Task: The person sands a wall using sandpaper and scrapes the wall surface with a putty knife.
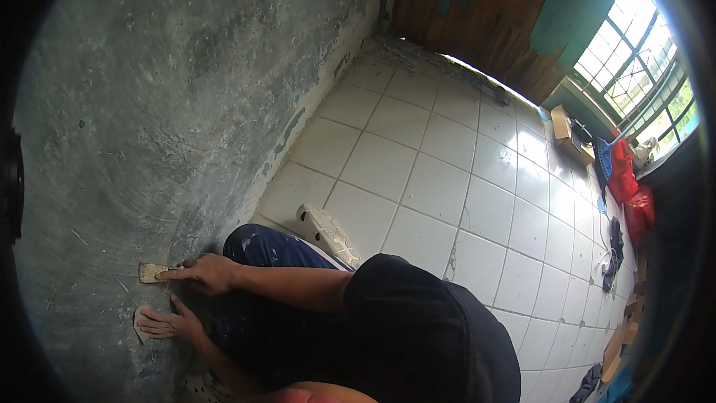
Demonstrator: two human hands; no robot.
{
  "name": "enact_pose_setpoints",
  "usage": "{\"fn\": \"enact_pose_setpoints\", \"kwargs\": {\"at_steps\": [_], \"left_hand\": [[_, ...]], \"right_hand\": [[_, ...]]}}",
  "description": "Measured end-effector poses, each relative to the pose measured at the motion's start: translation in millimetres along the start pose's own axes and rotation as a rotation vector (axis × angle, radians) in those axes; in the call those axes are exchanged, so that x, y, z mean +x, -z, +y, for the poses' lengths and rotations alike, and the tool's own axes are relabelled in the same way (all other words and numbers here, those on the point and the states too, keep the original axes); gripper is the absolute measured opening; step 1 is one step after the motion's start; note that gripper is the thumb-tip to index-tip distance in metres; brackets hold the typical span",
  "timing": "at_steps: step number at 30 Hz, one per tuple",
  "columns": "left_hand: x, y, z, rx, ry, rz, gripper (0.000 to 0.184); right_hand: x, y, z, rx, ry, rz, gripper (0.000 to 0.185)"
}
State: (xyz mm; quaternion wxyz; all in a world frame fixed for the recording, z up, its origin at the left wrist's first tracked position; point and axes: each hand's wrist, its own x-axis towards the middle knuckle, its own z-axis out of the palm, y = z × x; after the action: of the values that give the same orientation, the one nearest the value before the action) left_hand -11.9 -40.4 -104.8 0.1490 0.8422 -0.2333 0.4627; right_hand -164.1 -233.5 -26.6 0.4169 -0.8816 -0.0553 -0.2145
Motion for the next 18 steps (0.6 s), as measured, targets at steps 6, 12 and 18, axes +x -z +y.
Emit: {"fn": "enact_pose_setpoints", "kwargs": {"at_steps": [6, 12, 18], "left_hand": [[6, 6, 3, -0.078, -0.035, 0.013, 0.091], [10, 26, 9, -0.109, 0.114, -0.227, 0.087], [5, 24, 7, -0.146, 0.106, -0.232, 0.086]], "right_hand": [[2, -1, -1, -0.022, 0.007, 0.026, 0.082], [10, -11, 2, -0.021, -0.009, 0.011, 0.077], [12, -11, -5, -0.047, -0.025, 0.009, 0.081]]}}
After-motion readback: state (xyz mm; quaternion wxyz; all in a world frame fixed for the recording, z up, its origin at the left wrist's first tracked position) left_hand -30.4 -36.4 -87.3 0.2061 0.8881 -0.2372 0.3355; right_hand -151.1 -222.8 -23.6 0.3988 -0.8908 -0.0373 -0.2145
